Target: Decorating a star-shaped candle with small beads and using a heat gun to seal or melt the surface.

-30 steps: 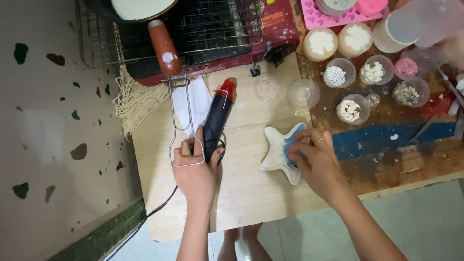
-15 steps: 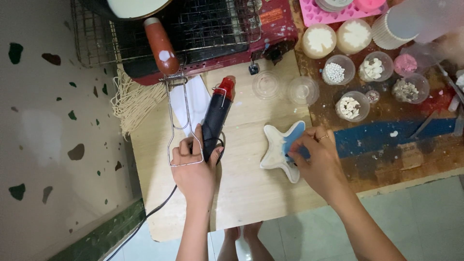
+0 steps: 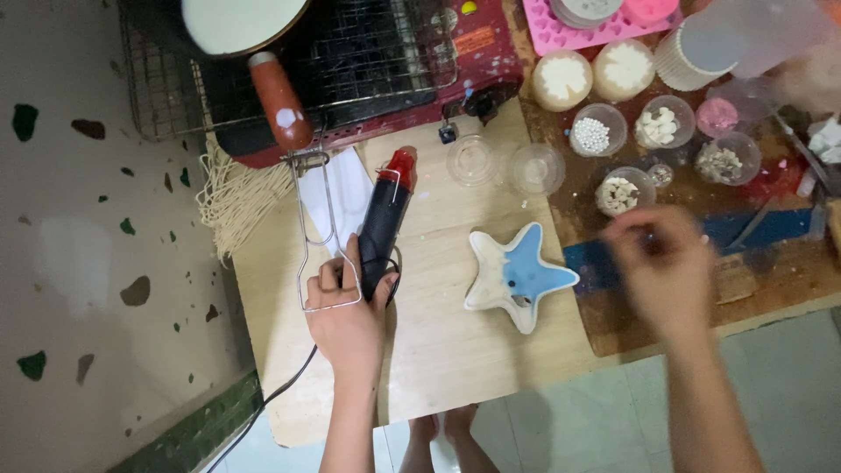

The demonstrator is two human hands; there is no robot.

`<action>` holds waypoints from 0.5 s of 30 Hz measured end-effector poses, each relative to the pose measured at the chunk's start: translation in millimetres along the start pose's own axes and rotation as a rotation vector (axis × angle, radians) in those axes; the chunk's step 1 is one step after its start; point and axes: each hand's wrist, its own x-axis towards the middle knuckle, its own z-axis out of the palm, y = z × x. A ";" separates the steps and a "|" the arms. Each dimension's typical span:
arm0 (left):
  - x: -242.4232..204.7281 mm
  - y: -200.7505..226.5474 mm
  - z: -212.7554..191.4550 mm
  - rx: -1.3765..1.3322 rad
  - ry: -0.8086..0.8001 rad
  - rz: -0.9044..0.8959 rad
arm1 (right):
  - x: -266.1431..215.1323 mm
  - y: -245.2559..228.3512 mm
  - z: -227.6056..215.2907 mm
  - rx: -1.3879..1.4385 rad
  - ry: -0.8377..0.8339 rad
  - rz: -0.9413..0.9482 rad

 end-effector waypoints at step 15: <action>3.0 14.4 -10.3 0.071 -0.043 -0.011 | 127.9 139.5 -93.0 -0.810 -0.053 0.123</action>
